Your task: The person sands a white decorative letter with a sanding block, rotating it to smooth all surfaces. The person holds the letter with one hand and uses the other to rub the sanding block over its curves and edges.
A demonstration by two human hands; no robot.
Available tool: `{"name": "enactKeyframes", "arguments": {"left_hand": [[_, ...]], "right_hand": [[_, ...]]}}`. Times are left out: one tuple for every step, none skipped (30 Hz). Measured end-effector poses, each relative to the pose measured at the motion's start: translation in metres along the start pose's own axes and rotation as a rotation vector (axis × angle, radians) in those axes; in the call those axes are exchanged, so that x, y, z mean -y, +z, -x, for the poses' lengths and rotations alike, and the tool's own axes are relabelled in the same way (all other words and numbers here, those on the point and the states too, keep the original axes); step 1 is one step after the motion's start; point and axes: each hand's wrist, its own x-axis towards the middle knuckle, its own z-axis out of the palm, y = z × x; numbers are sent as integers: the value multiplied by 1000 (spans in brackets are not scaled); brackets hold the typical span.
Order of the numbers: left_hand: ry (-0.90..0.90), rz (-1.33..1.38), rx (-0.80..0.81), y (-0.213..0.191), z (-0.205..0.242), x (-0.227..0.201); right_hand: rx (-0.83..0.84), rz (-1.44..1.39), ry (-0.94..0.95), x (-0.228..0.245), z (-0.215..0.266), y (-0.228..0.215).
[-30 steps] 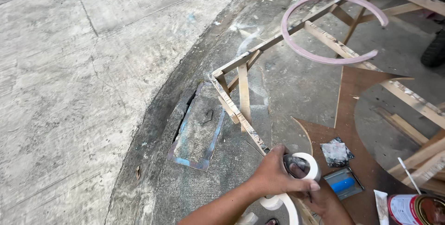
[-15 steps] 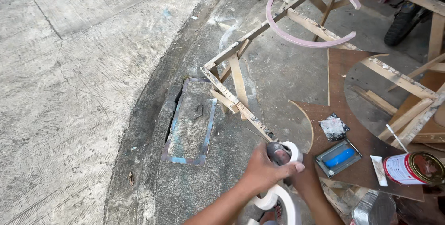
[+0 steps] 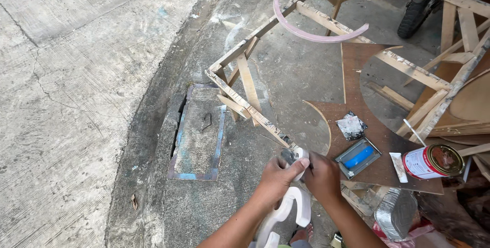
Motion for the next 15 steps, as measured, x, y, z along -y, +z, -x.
{"name": "enactKeyframes", "arguments": {"left_hand": [[-2, 0, 4, 1, 1, -3], [63, -132, 20, 2, 1, -9], [129, -265, 36, 4, 2, -16], [132, -268, 38, 11, -6, -8], [156, -146, 41, 18, -14, 0], [178, -25, 42, 24, -21, 8], [181, -27, 44, 32, -21, 3], [13, 96, 52, 41, -21, 0], [-157, 218, 59, 50, -22, -3], [-156, 214, 63, 59, -27, 1], [-181, 255, 120, 67, -32, 5], [-208, 299, 172, 74, -37, 11], [-210, 298, 171, 83, -32, 1], [-219, 322, 172, 93, -27, -10], [-229, 346, 173, 103, -22, -21]], "right_hand": [[0, 4, 3, -2, -1, 1], [245, -501, 452, -2, -5, 1], [481, -1015, 901, -3, -9, 0], [476, -1016, 898, 1, -14, -14], [452, -822, 817, 5, -19, -27], [426, -630, 734, 10, -23, -41], [423, -632, 733, 2, -29, -48], [93, -253, 96, -9, -34, -56], [-246, 139, -539, -20, -39, -64], [-250, 142, -537, -26, -42, -71], [-323, 204, -593, -32, -45, -78], [-392, 262, -649, -39, -46, -83], [-391, 260, -647, -51, -45, -79], [-268, 202, -507, -63, -45, -76], [-146, 143, -367, -75, -44, -73]]}}
